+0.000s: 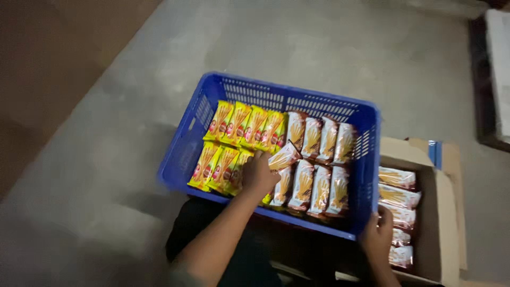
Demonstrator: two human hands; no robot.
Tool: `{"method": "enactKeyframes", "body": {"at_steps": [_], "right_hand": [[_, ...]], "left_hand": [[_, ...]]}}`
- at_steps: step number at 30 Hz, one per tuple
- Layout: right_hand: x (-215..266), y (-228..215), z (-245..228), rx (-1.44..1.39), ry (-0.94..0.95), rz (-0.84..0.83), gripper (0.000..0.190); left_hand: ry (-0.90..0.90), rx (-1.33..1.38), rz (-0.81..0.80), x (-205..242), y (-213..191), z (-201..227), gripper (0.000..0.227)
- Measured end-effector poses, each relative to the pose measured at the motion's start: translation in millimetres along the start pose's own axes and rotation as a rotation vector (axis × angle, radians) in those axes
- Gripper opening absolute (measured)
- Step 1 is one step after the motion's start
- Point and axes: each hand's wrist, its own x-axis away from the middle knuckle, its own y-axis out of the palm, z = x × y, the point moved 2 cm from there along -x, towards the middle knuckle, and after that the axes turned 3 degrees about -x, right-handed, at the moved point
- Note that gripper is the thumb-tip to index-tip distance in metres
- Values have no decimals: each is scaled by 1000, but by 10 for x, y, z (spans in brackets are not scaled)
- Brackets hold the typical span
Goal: The person transfers snack packets from a cardboard box into a blue plastic basket, arranging them in neat rows. The person then closes the empty box and places it aside.
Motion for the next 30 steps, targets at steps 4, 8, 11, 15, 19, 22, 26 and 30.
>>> {"method": "enactKeyframes", "body": {"at_steps": [4,8,11,15,19,22,26,30], "right_hand": [[-23,68,-8,-6,17,11,32],[-76,32,-357,83,-38,34,36],[-1,-221,-775,195,-181,81,43],[86,-648,-1704,205,-380,-234,72],[326,-891,-2176,558,-503,-478,66],[343,-975,-2093,589,-427,-586,68],[287,-1018,-1907,406,-476,-607,41],[225,-1171,-1855,356,-326,-645,48]], "left_hand": [[208,-3,209,296,4,53,52],[441,130,53,698,-48,276,54],[616,186,15,879,47,357,53],[703,214,-46,985,178,570,49],[724,174,-129,1193,331,902,61],[714,141,-296,1376,223,1227,54],[758,70,-278,1389,365,1294,52],[723,43,-349,1450,291,1380,80]]}}
